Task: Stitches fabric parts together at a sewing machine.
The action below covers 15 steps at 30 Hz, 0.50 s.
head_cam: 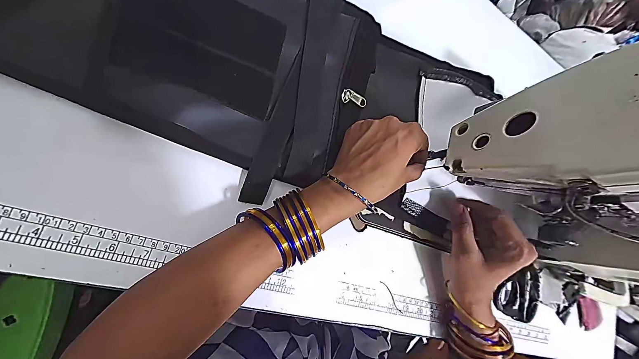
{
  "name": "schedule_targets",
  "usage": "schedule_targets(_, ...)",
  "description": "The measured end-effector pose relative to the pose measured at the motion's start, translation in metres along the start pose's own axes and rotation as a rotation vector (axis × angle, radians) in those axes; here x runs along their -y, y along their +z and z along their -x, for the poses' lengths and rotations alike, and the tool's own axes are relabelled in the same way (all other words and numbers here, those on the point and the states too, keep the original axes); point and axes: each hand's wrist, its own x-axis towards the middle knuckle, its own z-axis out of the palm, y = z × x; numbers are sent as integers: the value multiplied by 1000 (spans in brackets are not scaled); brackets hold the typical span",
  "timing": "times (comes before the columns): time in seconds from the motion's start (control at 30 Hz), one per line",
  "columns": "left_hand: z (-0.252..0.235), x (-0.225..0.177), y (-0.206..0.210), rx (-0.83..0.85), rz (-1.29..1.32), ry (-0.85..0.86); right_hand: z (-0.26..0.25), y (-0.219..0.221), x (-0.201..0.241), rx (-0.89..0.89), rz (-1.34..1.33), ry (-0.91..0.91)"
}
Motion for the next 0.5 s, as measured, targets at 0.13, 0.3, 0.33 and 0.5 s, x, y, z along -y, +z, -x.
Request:
schedule_targets(0.13, 0, 0, 2, -7, -6, 5, -29, 22, 13, 68, -200, 264)
schedule_targets(0.3, -1, 1, 1, 2, -19, 2, -36, 32, 4, 87, -343, 233)
schedule_targets(0.33, -1, 1, 2, -1, -18, 4, -34, 32, 3, 81, -344, 228)
schedule_targets(0.5, -1, 0, 2, 0, -3, -16, -34, 33, 0, 83, -361, 213)
